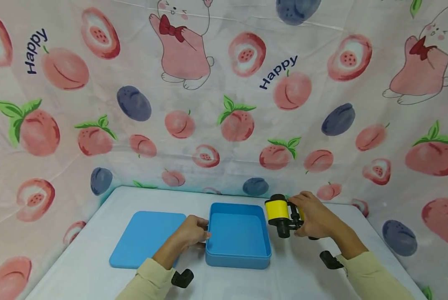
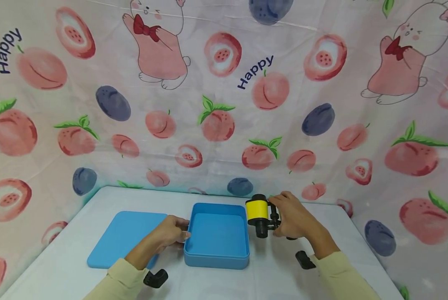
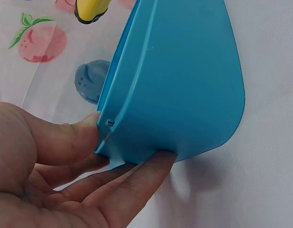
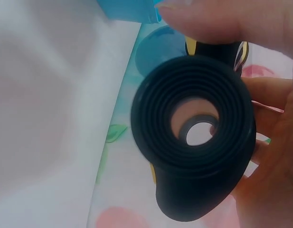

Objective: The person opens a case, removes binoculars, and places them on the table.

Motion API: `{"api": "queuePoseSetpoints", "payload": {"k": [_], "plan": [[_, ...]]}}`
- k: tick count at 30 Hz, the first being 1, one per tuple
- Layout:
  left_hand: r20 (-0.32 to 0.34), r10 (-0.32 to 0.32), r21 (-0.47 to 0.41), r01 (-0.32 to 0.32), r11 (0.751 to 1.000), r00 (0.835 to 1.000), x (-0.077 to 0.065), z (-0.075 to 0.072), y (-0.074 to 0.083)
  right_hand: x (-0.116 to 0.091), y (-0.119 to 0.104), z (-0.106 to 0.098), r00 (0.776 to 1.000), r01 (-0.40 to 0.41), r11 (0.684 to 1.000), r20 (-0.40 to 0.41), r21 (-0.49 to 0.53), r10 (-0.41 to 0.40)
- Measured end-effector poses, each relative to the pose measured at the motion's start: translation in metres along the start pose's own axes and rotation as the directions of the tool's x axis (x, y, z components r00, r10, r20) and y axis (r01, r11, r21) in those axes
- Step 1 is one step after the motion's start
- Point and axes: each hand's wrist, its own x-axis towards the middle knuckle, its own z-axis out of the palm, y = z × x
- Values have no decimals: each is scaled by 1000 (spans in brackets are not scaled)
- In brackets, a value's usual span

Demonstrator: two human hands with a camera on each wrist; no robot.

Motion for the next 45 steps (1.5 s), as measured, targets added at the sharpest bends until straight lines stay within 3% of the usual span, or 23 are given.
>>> {"api": "queuePoseSetpoints", "payload": {"k": [34,45], "plan": [[3,-20,12,20,1000,1000,0,1,3,-8,6,21,998,-51,998,38,38,50],[-1,-27,12,27,1000,1000,0,2,3,-9,15,34,999,-27,999,34,-20,27]]}}
